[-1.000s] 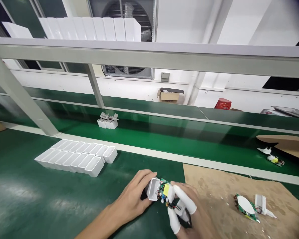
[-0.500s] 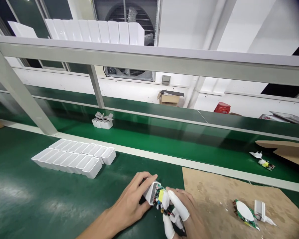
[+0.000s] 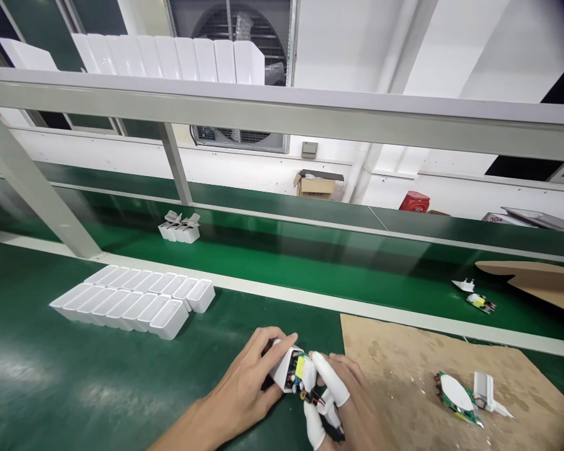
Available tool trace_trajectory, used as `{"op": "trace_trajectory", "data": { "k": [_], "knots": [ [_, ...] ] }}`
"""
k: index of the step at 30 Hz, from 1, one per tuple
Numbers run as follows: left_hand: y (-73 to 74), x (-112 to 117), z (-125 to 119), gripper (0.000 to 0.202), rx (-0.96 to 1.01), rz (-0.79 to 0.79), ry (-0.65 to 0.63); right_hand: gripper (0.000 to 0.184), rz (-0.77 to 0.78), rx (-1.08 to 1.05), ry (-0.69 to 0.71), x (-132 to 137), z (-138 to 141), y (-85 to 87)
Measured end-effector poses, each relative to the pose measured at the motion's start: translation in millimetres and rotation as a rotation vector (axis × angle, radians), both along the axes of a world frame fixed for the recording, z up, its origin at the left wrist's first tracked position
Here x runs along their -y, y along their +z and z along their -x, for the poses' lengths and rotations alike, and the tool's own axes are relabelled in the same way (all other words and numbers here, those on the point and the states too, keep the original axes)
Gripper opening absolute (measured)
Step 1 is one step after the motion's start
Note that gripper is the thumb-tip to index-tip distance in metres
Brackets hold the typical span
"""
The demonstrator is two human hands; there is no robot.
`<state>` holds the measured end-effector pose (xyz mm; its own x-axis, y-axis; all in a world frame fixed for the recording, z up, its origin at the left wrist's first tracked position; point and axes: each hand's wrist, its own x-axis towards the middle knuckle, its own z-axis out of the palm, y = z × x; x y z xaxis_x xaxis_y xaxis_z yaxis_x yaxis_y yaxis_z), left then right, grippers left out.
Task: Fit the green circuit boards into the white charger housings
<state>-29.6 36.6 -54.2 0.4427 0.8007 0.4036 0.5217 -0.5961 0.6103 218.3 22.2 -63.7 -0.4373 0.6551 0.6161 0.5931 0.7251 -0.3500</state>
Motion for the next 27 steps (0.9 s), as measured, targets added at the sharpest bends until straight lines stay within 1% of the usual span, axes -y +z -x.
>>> {"op": "trace_trajectory", "data": {
  "k": [5, 10, 16, 21, 27],
  "knots": [
    [2.4, -0.3, -1.5, 0.079, -0.005, 0.008, -0.004, 0.07, 0.0, -0.007, -0.013, 0.7, 0.3, -1.3],
    [5.5, 0.1, -3.0, 0.076, -0.032, 0.019, 0.005, 0.078, -0.015, 0.008, -0.009, -1.2, -1.8, -4.5],
    [2.7, 0.3, -3.0, 0.076, -0.033, 0.025, 0.011, 0.067, 0.025, -0.063, 0.011, -0.5, 1.3, 4.4],
    [1.0, 0.3, -2.7, 0.08, -0.025, 0.055, 0.003, 0.066, 0.011, -0.04, 0.04, -2.8, -2.8, 9.3],
    [2.7, -0.1, -2.9, 0.076, -0.019, 0.044, -0.007, 0.068, -0.007, -0.002, 0.066, -5.8, -6.5, 11.4]
  ]
}}
